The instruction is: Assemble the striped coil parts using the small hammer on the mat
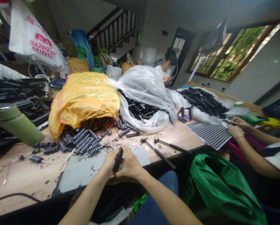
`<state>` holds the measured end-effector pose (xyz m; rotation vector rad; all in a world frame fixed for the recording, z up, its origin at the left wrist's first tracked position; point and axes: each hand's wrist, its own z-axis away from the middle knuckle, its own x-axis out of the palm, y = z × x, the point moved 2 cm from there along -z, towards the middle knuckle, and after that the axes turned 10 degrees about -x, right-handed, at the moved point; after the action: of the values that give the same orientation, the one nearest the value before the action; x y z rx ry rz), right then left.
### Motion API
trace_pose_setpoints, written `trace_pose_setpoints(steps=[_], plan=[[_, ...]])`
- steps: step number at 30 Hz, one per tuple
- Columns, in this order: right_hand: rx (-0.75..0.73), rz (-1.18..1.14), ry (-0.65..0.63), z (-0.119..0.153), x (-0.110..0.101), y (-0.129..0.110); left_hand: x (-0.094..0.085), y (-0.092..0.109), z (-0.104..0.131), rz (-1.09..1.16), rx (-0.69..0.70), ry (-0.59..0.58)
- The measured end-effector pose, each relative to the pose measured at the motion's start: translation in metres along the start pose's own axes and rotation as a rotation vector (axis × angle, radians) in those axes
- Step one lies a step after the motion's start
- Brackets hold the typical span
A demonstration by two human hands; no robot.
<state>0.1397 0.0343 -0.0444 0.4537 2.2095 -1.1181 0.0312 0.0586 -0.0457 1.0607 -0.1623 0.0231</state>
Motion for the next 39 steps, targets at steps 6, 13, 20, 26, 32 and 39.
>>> trace_pose_setpoints(steps=[6,13,20,26,32,39], plan=[[0.151,0.277,0.02,0.015,0.019,0.007,0.005,-0.025,0.0,-0.76,0.664,0.236],[0.56,0.71,0.056,0.043,-0.052,0.044,-0.015,-0.04,-0.01,-1.159,1.042,0.118],[0.609,0.752,-0.057,0.067,-0.092,0.057,-0.024,-0.032,0.005,-1.437,1.062,0.167],[0.429,0.543,-0.048,0.079,-0.057,-0.007,-0.022,-0.033,0.01,-1.467,0.954,0.171],[0.48,0.572,-0.162,0.072,-0.056,-0.032,-0.007,-0.048,0.015,-1.543,0.945,0.219],[0.24,0.365,0.033,0.046,-0.043,-0.078,0.004,-0.078,0.017,-1.504,1.031,0.254]])
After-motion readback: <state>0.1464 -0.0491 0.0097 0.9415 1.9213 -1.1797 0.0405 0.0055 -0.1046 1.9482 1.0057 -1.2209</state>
